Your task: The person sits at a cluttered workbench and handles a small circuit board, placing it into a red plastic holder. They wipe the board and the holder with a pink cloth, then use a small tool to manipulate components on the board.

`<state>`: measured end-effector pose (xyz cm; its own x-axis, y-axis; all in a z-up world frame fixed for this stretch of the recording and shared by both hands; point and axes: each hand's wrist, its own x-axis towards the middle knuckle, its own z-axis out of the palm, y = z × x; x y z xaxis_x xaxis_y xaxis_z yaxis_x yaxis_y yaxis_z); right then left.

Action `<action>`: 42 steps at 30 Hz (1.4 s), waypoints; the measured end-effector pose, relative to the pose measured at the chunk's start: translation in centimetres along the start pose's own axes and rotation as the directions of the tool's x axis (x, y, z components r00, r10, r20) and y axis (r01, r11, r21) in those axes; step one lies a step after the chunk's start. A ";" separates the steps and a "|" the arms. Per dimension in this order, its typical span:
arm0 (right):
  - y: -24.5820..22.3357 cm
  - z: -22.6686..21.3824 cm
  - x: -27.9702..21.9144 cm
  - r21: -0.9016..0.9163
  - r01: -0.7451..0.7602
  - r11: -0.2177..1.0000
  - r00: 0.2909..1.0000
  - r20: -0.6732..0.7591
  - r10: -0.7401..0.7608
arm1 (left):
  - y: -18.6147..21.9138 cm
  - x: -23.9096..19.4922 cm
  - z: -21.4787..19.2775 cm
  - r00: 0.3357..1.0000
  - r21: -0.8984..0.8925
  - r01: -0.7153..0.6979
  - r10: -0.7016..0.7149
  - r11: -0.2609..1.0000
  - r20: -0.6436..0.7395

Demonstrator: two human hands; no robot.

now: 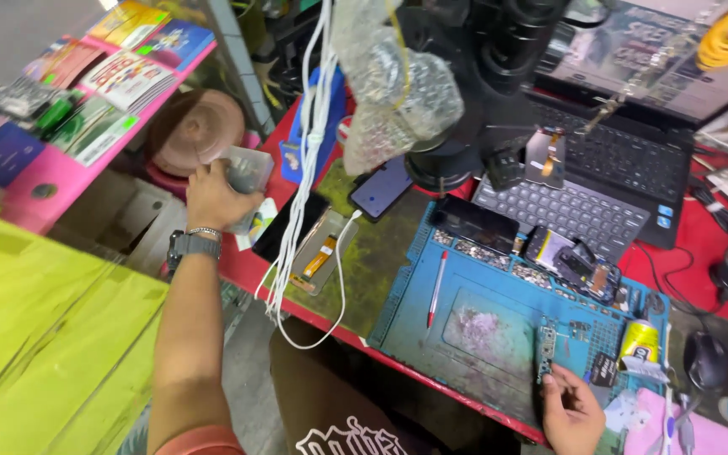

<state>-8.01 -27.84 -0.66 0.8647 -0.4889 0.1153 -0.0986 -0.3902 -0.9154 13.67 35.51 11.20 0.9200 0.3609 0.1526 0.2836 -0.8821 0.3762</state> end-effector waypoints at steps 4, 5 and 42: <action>0.8 -0.2 0.1 0.008 -0.027 1.000 1.000 -0.009 0.027 | 0.8 3.1 1.9 0.994 0.033 0.056 -0.059 0.998 0.096; 0.7 -0.3 0.0 0.015 -0.042 0.999 0.999 -0.001 0.042 | 1.3 3.2 1.9 0.985 0.003 0.082 -0.082 0.997 0.153; -5.7 -3.9 1.0 -0.095 0.295 0.951 0.941 0.200 -0.272 | 25.3 -28.4 9.5 0.540 -0.534 -0.639 0.817 0.553 0.201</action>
<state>-8.46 -29.13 6.18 0.9393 -0.1977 0.2803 0.1146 -0.5892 -0.7999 -2.76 0.08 7.74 0.7829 -0.5872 0.2058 -0.5752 -0.5570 0.5990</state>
